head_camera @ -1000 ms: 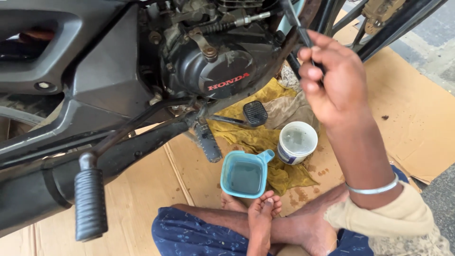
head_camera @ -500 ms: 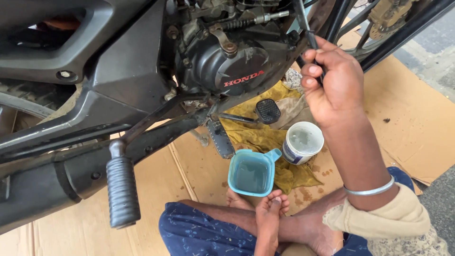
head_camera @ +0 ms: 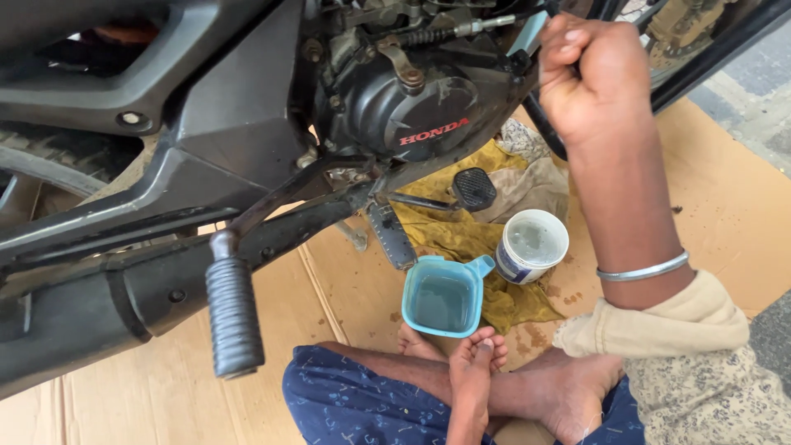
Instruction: The person cleans a motorcycle engine using a toothbrush and a solvent container.
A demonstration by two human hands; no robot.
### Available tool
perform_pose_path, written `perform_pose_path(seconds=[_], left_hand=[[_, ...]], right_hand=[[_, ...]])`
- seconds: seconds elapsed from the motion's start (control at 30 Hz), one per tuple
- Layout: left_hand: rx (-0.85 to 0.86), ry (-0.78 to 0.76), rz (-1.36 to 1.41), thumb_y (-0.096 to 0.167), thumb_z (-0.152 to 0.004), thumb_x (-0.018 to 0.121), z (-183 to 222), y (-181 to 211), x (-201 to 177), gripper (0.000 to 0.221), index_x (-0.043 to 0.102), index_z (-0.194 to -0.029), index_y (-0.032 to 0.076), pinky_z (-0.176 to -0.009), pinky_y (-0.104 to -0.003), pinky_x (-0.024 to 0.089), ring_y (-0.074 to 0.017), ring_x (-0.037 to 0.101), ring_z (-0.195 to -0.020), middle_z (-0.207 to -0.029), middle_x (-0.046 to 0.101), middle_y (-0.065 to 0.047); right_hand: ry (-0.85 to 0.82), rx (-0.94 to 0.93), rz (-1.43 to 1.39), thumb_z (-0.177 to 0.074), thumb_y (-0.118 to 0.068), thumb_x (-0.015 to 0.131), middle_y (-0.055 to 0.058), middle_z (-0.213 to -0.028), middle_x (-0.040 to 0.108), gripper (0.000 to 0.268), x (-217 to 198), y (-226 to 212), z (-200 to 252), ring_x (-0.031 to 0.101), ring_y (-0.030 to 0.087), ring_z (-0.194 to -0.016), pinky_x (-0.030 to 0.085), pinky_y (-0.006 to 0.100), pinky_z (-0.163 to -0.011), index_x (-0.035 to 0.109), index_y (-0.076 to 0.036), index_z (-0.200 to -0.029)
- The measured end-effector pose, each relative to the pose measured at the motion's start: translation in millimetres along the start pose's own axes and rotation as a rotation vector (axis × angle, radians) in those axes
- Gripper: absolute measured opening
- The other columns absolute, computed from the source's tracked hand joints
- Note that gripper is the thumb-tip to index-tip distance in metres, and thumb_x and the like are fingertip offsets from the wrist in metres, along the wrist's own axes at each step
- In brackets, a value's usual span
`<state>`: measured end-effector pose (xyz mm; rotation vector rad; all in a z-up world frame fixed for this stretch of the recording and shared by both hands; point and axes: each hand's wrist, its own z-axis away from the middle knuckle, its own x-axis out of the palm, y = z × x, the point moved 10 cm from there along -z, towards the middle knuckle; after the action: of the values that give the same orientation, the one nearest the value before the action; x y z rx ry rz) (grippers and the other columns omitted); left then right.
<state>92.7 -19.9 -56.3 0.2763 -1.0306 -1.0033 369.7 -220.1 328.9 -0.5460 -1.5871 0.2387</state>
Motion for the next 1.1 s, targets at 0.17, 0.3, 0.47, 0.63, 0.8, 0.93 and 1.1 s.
perform_pose_path(seconds=[0.17,0.3,0.47,0.63,0.8,0.93,1.1], left_hand=[[-0.013,-0.001,0.005,0.006,-0.100,0.056,-3.9,-5.7,-4.4,0.022,0.066,-0.119,0.000,-0.076,-0.026,0.060,-0.0134,0.071,-0.083,-0.100,0.075,-0.009],[0.007,-0.012,0.018,0.007,-0.101,0.057,-1.2,-1.6,-4.2,0.021,0.066,-0.119,-0.001,-0.075,-0.026,0.060,-0.0131,0.071,-0.082,-0.100,0.075,-0.009],[-0.010,-0.020,-0.013,0.005,-0.100,0.056,0.2,0.8,1.9,0.023,0.067,-0.120,0.000,-0.075,-0.026,0.059,-0.0124,0.070,-0.083,-0.100,0.075,-0.009],[-0.029,0.008,-0.012,0.005,-0.100,0.055,0.1,-4.1,-4.2,0.022,0.066,-0.119,0.000,-0.074,-0.026,0.059,-0.0129,0.070,-0.082,-0.100,0.075,-0.008],[-0.021,-0.007,0.002,0.005,-0.101,0.056,0.7,-2.8,-1.9,0.022,0.066,-0.119,0.000,-0.076,-0.026,0.060,-0.0127,0.070,-0.083,-0.100,0.075,-0.008],[-0.004,-0.003,0.001,0.005,-0.100,0.057,0.9,-1.7,-2.7,0.022,0.066,-0.119,0.000,-0.076,-0.027,0.060,-0.0128,0.070,-0.082,-0.100,0.075,-0.009],[-0.021,0.009,-0.017,0.006,-0.100,0.057,-0.3,-3.8,-2.5,0.021,0.066,-0.118,-0.001,-0.075,-0.027,0.060,-0.0132,0.071,-0.082,-0.100,0.075,-0.009]], right_hand=[[0.088,-0.064,0.092,-0.094,0.015,0.042,0.015,-0.086,0.060,0.015,0.7,-6.3,16.4,0.057,0.013,-0.064,0.050,0.023,-0.054,0.056,0.014,-0.098],[0.079,-0.103,0.106,-0.090,0.014,0.037,0.017,-0.088,0.062,0.017,-1.9,-19.1,25.1,0.062,0.017,-0.068,0.049,0.022,-0.053,0.052,0.009,-0.096],[0.181,-0.149,0.188,-0.094,0.011,0.042,0.015,-0.089,0.065,0.027,5.1,-24.3,40.9,0.063,0.014,-0.066,0.050,0.021,-0.053,0.059,0.011,-0.115],[0.172,-0.066,0.277,-0.094,0.011,0.043,0.015,-0.093,0.066,0.036,6.0,-10.1,38.4,0.062,0.013,-0.069,0.055,0.020,-0.057,0.060,0.014,-0.126],[0.248,-0.112,0.385,-0.089,0.013,0.042,0.014,-0.094,0.067,0.034,16.0,-20.2,39.5,0.068,0.015,-0.074,0.058,0.022,-0.056,0.061,0.012,-0.118],[0.181,-0.006,0.113,-0.094,0.014,0.040,0.021,-0.096,0.064,0.026,-1.7,-23.9,22.8,0.065,0.018,-0.072,0.057,0.020,-0.057,0.058,0.019,-0.112],[0.012,0.127,0.033,-0.104,0.014,0.041,0.019,-0.097,0.058,0.014,39.6,-13.8,44.0,0.060,0.012,-0.066,0.055,0.019,-0.059,0.054,0.018,-0.109]])
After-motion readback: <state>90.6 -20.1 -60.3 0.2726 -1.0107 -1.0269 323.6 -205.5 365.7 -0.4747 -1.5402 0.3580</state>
